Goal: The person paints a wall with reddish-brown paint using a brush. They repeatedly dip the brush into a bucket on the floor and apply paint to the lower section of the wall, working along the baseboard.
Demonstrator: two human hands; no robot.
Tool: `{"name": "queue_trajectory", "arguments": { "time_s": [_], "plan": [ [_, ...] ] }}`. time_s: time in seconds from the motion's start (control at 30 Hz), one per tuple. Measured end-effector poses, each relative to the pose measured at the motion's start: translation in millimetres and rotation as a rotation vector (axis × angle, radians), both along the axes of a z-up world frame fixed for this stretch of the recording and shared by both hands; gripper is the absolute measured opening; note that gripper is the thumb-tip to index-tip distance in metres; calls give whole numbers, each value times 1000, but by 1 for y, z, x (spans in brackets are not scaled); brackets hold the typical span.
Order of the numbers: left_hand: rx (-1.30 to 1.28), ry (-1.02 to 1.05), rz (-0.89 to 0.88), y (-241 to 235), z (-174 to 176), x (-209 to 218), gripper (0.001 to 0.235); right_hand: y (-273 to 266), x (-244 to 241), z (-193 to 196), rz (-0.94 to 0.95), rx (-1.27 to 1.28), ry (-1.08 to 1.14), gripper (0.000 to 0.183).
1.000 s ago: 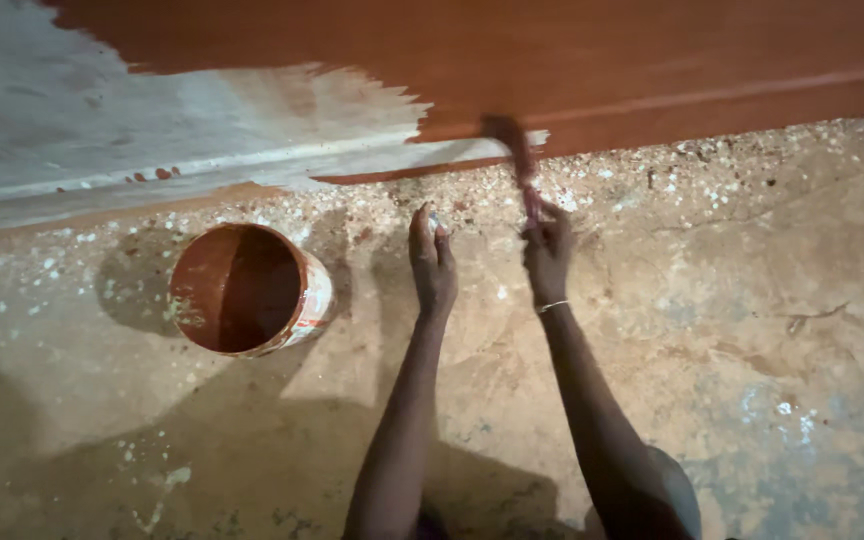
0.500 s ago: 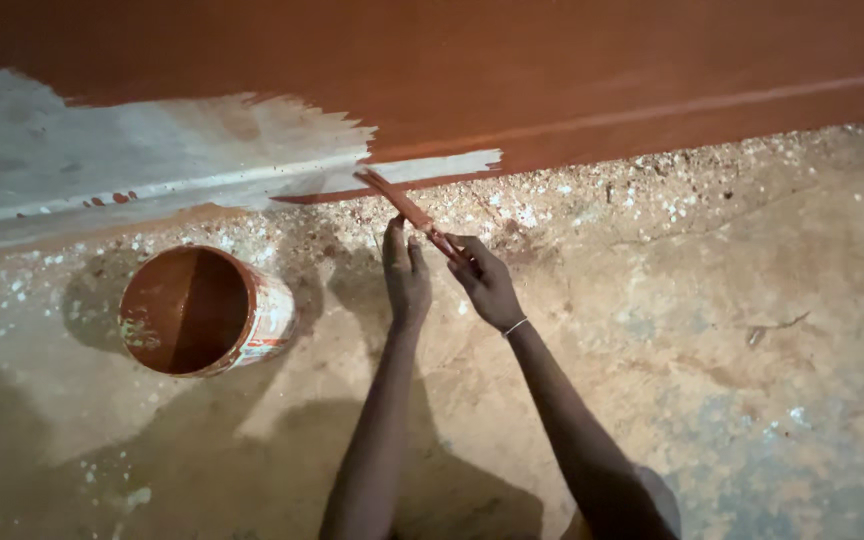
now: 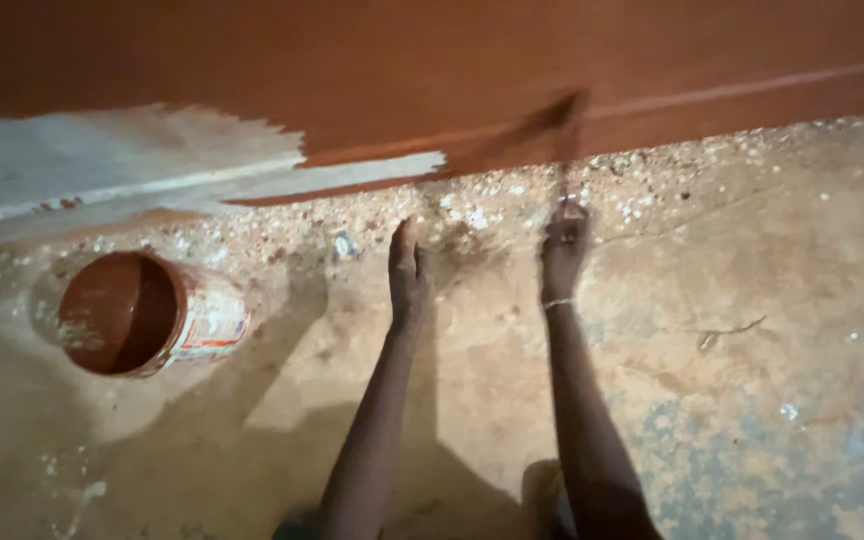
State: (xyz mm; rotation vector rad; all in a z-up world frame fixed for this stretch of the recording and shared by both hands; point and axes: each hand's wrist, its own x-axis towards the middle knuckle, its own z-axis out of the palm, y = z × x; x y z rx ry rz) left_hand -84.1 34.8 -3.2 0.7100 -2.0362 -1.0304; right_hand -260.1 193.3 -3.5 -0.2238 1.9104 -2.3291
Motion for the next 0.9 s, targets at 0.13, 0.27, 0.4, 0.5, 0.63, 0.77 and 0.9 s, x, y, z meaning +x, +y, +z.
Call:
{"name": "queue_trajectory", "arguments": {
  "time_s": [0.13,0.27,0.4,0.5,0.63,0.77,0.9],
  "plan": [
    [24,-43,-1,19,8,1,47,-19,60,0,423,239,253,35],
    [56,17,-25,17,21,5,45,-12,42,13,470,278,210,34],
    [63,-5,-59,28,22,15,44,42,-29,20,79,105,16,30],
    [39,-48,-70,33,25,11,43,74,-56,15,-196,-51,-116,31],
    [45,-77,-64,43,22,1,43,73,-51,-8,-50,109,-57,22],
    [-21,-84,-59,46,21,-3,45,46,-8,-27,421,255,182,35],
    [5,-93,-64,49,16,-3,43,47,-1,-32,499,285,-22,37]
  ]
}}
